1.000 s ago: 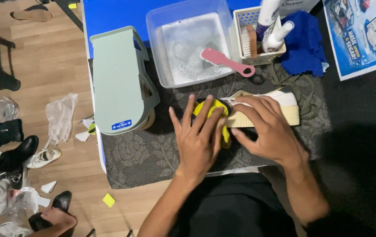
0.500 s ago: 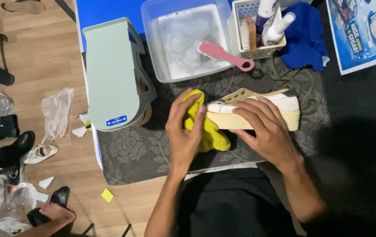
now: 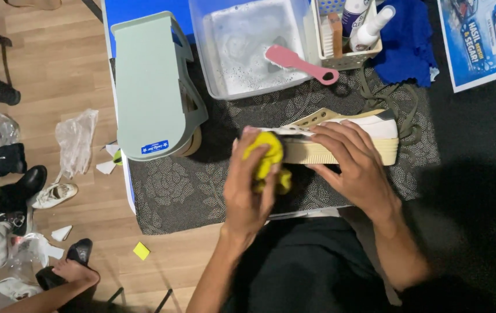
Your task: Scrubbing the white rubber soles of a sneaker with a small brush and soapy water, then wiping it clean with a cloth.
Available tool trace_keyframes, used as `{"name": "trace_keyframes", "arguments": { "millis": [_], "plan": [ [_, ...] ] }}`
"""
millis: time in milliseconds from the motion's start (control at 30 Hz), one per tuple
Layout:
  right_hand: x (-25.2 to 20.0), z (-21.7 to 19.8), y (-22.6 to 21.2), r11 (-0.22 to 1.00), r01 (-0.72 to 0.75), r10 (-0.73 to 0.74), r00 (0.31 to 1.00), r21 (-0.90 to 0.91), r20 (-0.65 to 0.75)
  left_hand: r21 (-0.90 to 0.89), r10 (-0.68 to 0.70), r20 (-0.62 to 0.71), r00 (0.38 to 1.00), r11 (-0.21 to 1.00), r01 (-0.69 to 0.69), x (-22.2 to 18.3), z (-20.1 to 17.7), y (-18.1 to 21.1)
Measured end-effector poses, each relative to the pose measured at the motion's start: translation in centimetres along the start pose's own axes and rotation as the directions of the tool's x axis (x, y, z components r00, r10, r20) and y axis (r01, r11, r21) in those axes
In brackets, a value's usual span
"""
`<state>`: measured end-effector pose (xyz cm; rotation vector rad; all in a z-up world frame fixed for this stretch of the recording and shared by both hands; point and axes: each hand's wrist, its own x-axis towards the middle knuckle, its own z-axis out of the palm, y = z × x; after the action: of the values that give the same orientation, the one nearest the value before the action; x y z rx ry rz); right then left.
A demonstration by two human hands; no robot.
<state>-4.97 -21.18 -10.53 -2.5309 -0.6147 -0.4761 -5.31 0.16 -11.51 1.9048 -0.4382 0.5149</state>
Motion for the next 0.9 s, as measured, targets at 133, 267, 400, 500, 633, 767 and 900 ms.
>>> {"name": "trace_keyframes", "arguments": {
  "millis": [133,267,400,500,633,767,900],
  "plan": [
    [-0.8,0.3,0.5,1.000,-0.015,0.015,0.999,-0.002,0.033,0.205,0.073,0.273,0.959,0.970,-0.132,2.6,2.4,-0.1],
    [0.0,-0.3,-0.2,1.000,-0.029,0.029,1.000,-0.007,0.010,0.100,-0.155,0.203,0.967,0.986,0.137,4.3,1.6,-0.2],
    [-0.3,0.1,-0.4,0.999,-0.041,0.041,0.999,0.010,0.006,-0.051,-0.402,0.107,0.910,0.911,0.408,5.5,-0.7,0.3],
    [-0.3,0.0,-0.4,0.999,-0.041,0.041,0.999,-0.002,-0.001,-0.080,-0.478,0.076,0.875,0.872,0.483,4.8,-1.2,-1.9],
    [-0.6,0.2,-0.3,0.999,-0.048,0.048,0.999,-0.008,-0.006,-0.062,-0.549,0.078,0.833,0.831,0.553,4.5,-1.6,-2.1],
    [-0.7,0.1,-0.3,0.999,-0.036,0.036,0.999,-0.020,-0.010,-0.067,-0.588,0.130,0.799,0.798,0.599,3.8,-1.8,-3.1],
    [-1.2,0.4,-0.2,0.999,-0.036,0.036,0.999,-0.027,-0.012,-0.027,-0.424,0.129,0.896,0.902,0.431,1.6,-1.4,-4.5]
  ]
}}
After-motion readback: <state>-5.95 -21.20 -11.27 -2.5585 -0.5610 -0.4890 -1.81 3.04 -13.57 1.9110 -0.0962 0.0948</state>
